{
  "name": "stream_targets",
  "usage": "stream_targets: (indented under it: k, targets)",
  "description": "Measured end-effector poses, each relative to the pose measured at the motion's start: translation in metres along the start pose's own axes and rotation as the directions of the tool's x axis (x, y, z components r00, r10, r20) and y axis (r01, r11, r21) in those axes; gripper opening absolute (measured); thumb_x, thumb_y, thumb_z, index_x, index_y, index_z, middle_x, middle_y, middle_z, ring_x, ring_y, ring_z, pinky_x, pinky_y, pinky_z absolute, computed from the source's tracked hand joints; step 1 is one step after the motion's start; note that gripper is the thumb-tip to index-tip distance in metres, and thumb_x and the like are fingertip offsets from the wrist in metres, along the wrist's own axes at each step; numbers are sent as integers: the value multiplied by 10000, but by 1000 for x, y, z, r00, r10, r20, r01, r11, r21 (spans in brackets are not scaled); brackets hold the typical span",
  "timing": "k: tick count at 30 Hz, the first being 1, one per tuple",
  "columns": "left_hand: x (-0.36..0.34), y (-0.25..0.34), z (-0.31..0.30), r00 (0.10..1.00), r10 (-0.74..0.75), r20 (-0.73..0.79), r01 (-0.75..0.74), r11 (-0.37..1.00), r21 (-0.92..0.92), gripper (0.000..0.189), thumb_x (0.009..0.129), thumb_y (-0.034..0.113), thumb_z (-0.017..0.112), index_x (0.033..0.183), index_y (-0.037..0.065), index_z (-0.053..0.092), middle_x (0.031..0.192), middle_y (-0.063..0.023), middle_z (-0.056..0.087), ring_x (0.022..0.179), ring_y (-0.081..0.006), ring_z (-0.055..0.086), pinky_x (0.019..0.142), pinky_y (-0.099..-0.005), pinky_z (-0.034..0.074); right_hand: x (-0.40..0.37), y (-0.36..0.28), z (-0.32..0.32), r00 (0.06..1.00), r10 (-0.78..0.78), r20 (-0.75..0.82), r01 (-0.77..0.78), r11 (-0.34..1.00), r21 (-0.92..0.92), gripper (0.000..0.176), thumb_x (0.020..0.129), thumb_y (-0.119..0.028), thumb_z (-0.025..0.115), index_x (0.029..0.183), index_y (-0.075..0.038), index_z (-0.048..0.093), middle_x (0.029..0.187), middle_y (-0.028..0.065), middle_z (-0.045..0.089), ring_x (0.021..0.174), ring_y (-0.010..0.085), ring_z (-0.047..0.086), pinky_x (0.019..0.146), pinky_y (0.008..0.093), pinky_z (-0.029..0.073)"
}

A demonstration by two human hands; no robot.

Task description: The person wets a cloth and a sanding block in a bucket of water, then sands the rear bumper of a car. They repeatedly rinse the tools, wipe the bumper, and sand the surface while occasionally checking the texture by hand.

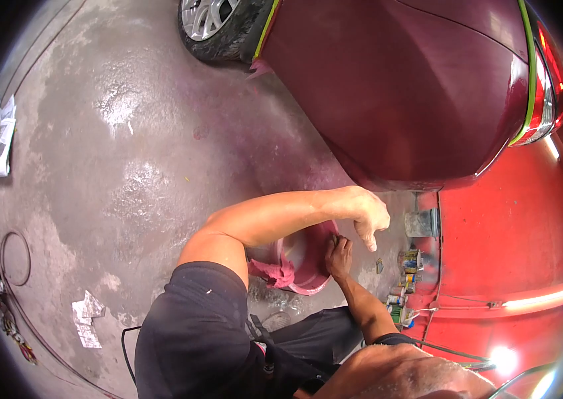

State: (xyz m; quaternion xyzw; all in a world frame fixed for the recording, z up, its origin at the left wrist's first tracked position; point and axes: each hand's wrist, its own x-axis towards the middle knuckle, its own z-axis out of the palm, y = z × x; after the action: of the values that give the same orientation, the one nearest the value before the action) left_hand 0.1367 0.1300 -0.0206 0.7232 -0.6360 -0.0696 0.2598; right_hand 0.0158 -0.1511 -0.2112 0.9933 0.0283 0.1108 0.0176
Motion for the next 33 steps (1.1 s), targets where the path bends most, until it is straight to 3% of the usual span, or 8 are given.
stream_targets:
  k: [7,8,13,17,20,26,28,33]
  targets:
    - [5,-6,5,1000,5,3,-5,1000,-9,571,870,501,662,1185,25,656,1171,-198,674,1135,-382,618,966,-478,492,0,14,8,997,-71,-34,69,996,-58,349,976,-234,552,1228,-3,481,1146,310,517,1039,506,542,867,559,475]
    - [5,-3,-3,996,-4,93,3,1000,9,601,868,505,661,1230,25,636,1199,-207,661,1167,-380,603,995,-479,475,-2,15,7,999,-38,-38,36,997,-61,349,976,-234,552,1228,-3,481,1146,310,517,1039,506,542,867,559,475]
    - [-10,1,0,999,-21,-47,18,998,-67,632,872,505,660,1281,26,608,1181,-213,673,1156,-385,610,988,-484,481,0,-4,-10,999,34,11,-35,998,56,397,975,-240,552,1273,0,451,1168,340,509,1070,544,532,880,586,473]
    - [3,-1,2,996,-44,76,47,998,-33,642,870,501,663,1300,28,599,1163,-211,683,1134,-385,624,967,-476,494,2,-9,-17,989,119,83,-125,990,71,417,979,-260,548,1283,3,439,1226,365,494,1079,557,533,891,600,471]
    - [4,-2,2,993,-59,103,64,997,-44,653,870,502,665,1308,23,594,1138,-202,696,1122,-369,636,952,-472,502,1,-9,-19,992,89,90,-91,995,28,441,983,-281,545,1302,1,428,1250,378,503,1086,549,543,877,598,482]
    - [6,-3,7,992,-73,105,78,996,-40,674,865,510,673,1319,20,582,1071,-181,719,1076,-356,658,925,-468,513,-2,5,-4,995,92,39,-91,996,-20,380,992,-321,528,1208,-10,506,1075,350,622,987,516,615,809,596,506]
    - [8,-5,10,994,-61,87,65,997,-43,683,862,513,674,1318,14,579,1058,-179,723,1048,-358,665,900,-469,516,-3,6,-4,983,146,114,-143,989,-37,363,1003,-344,502,1163,-19,532,1035,324,644,949,490,639,793,591,510]
    - [7,-5,10,997,-37,71,41,997,-63,677,865,502,673,1305,-4,579,1036,-175,731,1025,-362,672,874,-472,516,-4,11,0,987,138,85,-139,990,-4,359,1015,-360,475,1182,-48,542,1100,275,641,963,471,640,797,582,511]
